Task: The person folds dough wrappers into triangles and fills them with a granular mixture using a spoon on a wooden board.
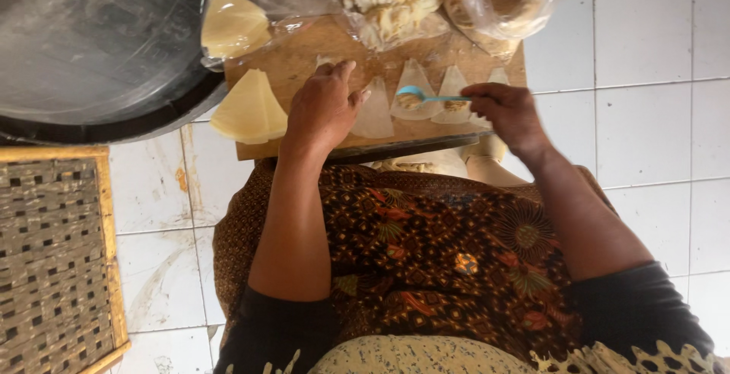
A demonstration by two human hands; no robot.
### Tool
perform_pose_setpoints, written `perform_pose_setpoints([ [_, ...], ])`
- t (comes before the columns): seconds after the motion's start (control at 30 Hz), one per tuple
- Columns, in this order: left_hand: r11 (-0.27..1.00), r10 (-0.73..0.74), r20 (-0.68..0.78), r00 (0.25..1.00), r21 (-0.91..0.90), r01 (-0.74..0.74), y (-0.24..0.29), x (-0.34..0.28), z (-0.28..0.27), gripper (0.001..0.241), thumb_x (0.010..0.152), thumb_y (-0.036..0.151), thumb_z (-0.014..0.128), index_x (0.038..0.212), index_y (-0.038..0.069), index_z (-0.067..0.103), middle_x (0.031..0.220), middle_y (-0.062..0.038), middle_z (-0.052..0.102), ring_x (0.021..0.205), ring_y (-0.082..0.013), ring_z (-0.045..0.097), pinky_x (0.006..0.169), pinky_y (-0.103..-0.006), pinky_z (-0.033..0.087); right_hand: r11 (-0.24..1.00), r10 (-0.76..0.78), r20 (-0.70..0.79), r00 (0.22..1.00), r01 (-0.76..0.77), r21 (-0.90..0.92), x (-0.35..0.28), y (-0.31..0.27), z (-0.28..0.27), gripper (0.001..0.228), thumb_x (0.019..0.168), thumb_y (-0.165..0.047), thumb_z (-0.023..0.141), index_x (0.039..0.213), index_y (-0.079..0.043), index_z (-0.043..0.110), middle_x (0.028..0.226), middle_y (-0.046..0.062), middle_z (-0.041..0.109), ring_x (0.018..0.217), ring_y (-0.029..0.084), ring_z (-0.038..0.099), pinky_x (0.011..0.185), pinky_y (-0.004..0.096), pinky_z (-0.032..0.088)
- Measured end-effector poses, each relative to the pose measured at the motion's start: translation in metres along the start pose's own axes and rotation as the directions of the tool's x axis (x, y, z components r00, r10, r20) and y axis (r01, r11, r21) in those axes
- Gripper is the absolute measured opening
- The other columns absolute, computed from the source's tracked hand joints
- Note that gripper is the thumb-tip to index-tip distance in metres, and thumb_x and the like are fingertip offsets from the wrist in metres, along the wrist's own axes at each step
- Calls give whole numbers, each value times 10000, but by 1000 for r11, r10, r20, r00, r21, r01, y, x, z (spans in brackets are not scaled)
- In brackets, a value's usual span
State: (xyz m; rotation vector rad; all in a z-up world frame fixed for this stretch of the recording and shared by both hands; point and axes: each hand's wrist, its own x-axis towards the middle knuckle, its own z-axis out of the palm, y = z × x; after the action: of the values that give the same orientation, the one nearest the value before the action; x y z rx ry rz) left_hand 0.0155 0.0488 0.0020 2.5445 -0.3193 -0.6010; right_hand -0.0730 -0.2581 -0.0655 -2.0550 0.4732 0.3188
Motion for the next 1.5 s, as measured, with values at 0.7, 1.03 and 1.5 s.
perform_pose_setpoints([
  [0.7,1000,-29,-1,1000,-8,29,-41,-21,-23,650,971,378,663,1497,63,446,1349,-244,586,1212,-378,619,1027,-484,495,482,-761,157,629,712,-511,-22,-35,60,180,975,57,703,1129,-26,742,971,105,705,902,213,675,783,337,607],
  [1.03,1000,-27,19,999,-4,27,-41,-21,-18,672,967,392,661,1497,43,438,1338,-254,591,1168,-372,655,1005,-494,517,562,-724,134,676,692,-454,-16,-27,58,176,995,72,672,1127,-25,738,980,99,720,920,194,691,786,310,616],
  [1.5,1000,2,-75,997,-29,-4,-45,-18,-18,630,966,381,663,1473,58,475,1322,-234,607,1163,-366,651,971,-478,529,782,-608,-40,793,590,-203,18,-27,86,164,1049,47,637,1133,-21,760,1024,120,758,776,135,726,625,242,599],
])
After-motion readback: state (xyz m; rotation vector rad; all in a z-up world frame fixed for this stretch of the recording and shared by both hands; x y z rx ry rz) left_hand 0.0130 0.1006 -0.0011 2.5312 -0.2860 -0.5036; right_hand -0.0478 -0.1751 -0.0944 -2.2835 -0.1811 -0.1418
